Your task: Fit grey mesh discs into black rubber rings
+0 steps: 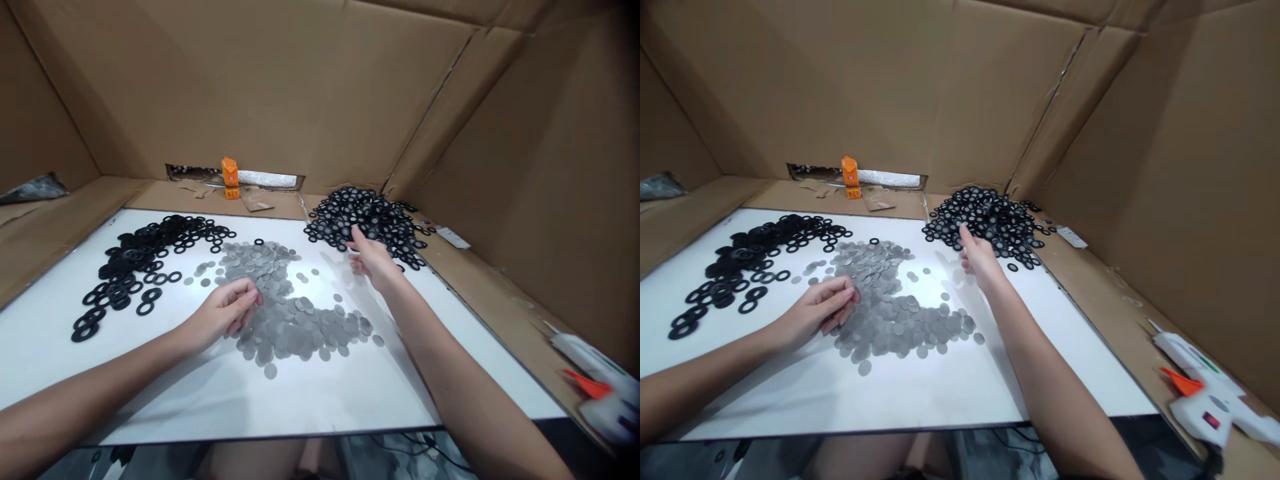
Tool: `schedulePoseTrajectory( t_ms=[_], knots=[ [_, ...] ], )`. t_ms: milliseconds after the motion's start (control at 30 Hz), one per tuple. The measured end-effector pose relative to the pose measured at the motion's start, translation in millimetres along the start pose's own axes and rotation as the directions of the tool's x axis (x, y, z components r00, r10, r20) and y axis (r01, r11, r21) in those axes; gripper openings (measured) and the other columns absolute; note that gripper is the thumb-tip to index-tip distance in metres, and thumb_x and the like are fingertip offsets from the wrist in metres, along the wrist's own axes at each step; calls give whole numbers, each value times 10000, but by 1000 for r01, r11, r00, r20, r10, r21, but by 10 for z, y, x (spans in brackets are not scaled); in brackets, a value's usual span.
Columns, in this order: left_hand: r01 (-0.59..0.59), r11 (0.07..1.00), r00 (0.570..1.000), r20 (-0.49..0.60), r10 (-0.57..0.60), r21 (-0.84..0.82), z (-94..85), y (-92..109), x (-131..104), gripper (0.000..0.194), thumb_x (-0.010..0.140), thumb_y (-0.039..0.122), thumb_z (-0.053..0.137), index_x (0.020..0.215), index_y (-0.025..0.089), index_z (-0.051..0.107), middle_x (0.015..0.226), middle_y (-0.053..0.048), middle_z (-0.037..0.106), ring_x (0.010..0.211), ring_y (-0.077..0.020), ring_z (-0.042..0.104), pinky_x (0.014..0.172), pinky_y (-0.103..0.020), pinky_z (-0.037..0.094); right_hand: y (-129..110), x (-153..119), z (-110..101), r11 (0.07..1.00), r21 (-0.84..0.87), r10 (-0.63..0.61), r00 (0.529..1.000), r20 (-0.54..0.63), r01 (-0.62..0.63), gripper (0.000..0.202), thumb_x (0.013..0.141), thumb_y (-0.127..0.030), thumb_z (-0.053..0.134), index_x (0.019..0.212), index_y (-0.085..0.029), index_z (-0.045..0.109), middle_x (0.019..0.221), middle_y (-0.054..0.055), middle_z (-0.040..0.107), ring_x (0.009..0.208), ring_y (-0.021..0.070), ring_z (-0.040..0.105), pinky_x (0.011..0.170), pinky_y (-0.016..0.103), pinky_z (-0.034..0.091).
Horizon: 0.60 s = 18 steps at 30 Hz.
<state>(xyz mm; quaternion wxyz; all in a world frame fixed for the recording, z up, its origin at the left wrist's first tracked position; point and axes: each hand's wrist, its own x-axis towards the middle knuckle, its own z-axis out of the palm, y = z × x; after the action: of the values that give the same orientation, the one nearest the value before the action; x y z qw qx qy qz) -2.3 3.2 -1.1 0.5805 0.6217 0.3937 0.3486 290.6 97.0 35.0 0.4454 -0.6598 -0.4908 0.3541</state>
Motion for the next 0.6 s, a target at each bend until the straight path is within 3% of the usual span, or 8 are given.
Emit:
schedulePoseTrajectory(
  t_ms=[167, 300, 367, 433, 500, 600],
  knots=[
    [-28, 981, 998, 68, 15, 190, 22, 49, -34, 305, 948, 429, 418, 842, 168, 533, 592, 48, 486, 455, -69, 376, 464, -206, 305, 21, -167, 33, 987, -156, 9, 956, 293, 38, 364, 692, -505, 730, 677, -147, 664, 538, 1, 517, 446, 86, 375, 422, 230, 289],
    [-87, 912, 995, 71, 63, 402, -9, 108, -40, 318, 959, 424, 367, 827, 181, 524, 622, 30, 498, 550, -106, 469, 535, -222, 357, -21, -352, 120, 894, -388, 2, 862, 507, 226, 290, 778, -449, 638, 821, -169, 701, 691, 24, 631, 514, 113, 478, 468, 239, 333],
    [-122, 795, 993, 80, 92, 595, -55, 149, -19, 324, 962, 412, 340, 804, 189, 513, 644, 17, 517, 595, -129, 503, 566, -241, 358, -67, -440, 158, 832, -446, -38, 835, 549, 331, 299, 796, -463, 614, 858, -184, 700, 777, 39, 671, 599, 143, 550, 519, 248, 369],
    [-113, 600, 993, 67, 99, 792, -133, 206, 17, 319, 958, 384, 315, 787, 197, 510, 654, 2, 541, 616, -155, 521, 583, -263, 340, -117, -530, 185, 772, -479, -85, 815, 574, 418, 313, 775, -480, 642, 883, -191, 700, 871, 55, 690, 714, 177, 599, 595, 257, 405],
    [-19, 395, 996, -16, 84, 918, -255, 278, 59, 311, 946, 364, 301, 808, 209, 532, 682, -20, 586, 640, -190, 547, 589, -282, 324, -158, -616, 203, 709, -510, -108, 790, 604, 487, 342, 725, -485, 696, 909, -197, 697, 922, 66, 682, 796, 204, 608, 649, 266, 420],
    [195, 226, 980, -201, 1, 954, -527, 376, 95, 286, 902, 381, 347, 887, 220, 583, 801, -57, 668, 704, -234, 598, 597, -292, 339, -180, -714, 226, 653, -511, -106, 735, 670, 560, 305, 700, -447, 729, 885, -210, 684, 942, 66, 658, 829, 215, 600, 674, 272, 422]
  ],
)
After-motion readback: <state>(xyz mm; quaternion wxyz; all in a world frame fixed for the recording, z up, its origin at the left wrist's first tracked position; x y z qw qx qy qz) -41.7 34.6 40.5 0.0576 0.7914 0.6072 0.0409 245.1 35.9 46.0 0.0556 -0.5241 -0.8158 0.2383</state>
